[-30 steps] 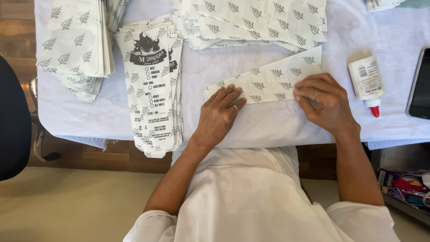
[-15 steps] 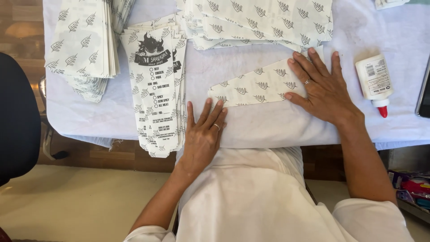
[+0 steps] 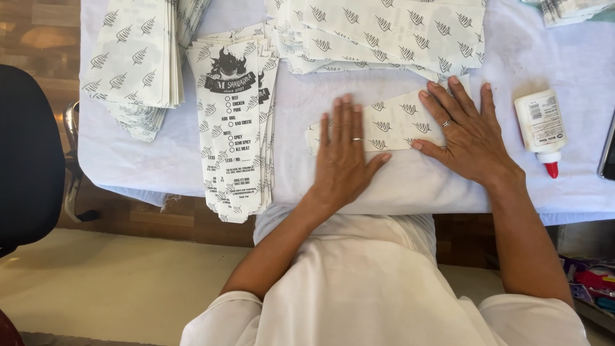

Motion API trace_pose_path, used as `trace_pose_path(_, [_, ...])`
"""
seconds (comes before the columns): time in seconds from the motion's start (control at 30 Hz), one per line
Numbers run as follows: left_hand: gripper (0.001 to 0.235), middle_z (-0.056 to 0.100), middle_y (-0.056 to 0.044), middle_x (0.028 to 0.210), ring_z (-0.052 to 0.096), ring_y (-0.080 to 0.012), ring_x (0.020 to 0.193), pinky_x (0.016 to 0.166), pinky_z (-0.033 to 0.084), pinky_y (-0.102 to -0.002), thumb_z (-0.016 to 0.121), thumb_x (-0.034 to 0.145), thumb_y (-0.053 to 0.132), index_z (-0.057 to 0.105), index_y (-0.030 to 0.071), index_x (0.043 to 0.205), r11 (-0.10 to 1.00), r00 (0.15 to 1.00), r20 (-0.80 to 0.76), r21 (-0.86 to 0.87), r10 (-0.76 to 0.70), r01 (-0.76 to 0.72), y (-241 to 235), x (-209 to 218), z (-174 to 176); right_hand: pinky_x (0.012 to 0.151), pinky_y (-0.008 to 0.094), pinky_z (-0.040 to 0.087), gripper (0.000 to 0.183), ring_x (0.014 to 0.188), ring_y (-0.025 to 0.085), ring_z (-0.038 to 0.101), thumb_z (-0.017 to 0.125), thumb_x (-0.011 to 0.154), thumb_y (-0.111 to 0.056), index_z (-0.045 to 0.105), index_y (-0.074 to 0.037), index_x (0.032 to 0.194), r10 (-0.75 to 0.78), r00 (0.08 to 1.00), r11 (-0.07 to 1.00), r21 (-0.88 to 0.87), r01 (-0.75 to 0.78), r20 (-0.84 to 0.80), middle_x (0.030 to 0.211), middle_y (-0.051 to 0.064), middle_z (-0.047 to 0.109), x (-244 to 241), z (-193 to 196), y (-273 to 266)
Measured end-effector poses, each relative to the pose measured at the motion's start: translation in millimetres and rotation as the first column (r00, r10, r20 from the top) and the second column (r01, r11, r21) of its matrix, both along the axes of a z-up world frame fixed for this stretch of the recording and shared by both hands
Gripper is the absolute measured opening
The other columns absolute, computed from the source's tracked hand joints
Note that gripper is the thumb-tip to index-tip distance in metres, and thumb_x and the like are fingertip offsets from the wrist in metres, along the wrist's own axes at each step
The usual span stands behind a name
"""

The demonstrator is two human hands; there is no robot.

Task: Applying glue to paper sheets and folding them to assemble packaging materials.

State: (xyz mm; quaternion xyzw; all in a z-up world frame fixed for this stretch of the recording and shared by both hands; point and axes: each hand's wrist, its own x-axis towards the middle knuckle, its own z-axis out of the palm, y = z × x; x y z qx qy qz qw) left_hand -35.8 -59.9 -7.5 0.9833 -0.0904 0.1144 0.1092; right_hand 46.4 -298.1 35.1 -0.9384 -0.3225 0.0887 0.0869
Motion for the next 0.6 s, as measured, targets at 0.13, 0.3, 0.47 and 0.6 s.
trace_pose_path(0.13, [0.111,0.018,-0.033,0.166,0.017,-0.0465,0.157,0.130,0.017,-0.056,0.039,0.096,0.081,0.026,-0.010,0.158,0.998,0.997,-0.041,0.031,0.061,-0.060,28.4,-21.2,7.7,0.123,0.066,-0.004,0.098,0.160,0.034,0.001,0.041,0.093,-0.069,0.016,-0.009,0.166,-0.065,0.997,0.998,0.025,0.064,0.031,0.174,0.013,0.015,-2.7,3.2,-6.1])
trace_pose_path(0.3, [0.140,0.017,-0.037,0.164,0.011,-0.0493,0.156,0.129,0.002,-0.058,0.022,0.078,0.104,0.023,-0.010,0.159,0.880,0.919,-0.114,0.352,0.377,-0.318,18.5,-27.3,10.0,0.123,0.061,-0.008,0.134,0.155,0.042,-0.017,0.040,0.074,-0.090,0.005,0.003,0.164,-0.234,0.971,0.967,-0.091,0.237,0.043,0.172,0.025,0.007,-8.6,8.9,-5.7])
trace_pose_path(0.47, [0.134,0.025,-0.025,0.167,0.021,-0.0410,0.158,0.129,0.017,-0.063,0.055,0.077,0.102,0.025,0.000,0.160,0.998,0.997,0.037,0.032,-0.061,0.059,-6.7,-11.6,26.5,0.108,0.054,0.022,0.090,0.133,0.041,0.033,0.059,0.094,-0.073,0.056,0.007,0.135,-0.204,0.892,0.979,0.064,0.195,0.404,0.144,0.027,0.038,4.9,10.4,-3.2])
trace_pose_path(0.6, [0.131,0.031,-0.022,0.167,0.029,-0.0380,0.158,0.127,0.022,-0.064,0.058,0.075,0.103,0.028,0.010,0.162,0.961,0.962,0.051,0.080,-0.269,0.264,-14.7,-15.4,2.8,0.095,0.053,0.048,0.040,0.111,0.040,0.056,0.078,0.113,-0.027,0.075,0.013,0.117,-0.129,0.796,0.957,0.284,-0.056,0.591,0.125,0.024,0.052,27.6,30.0,18.6])
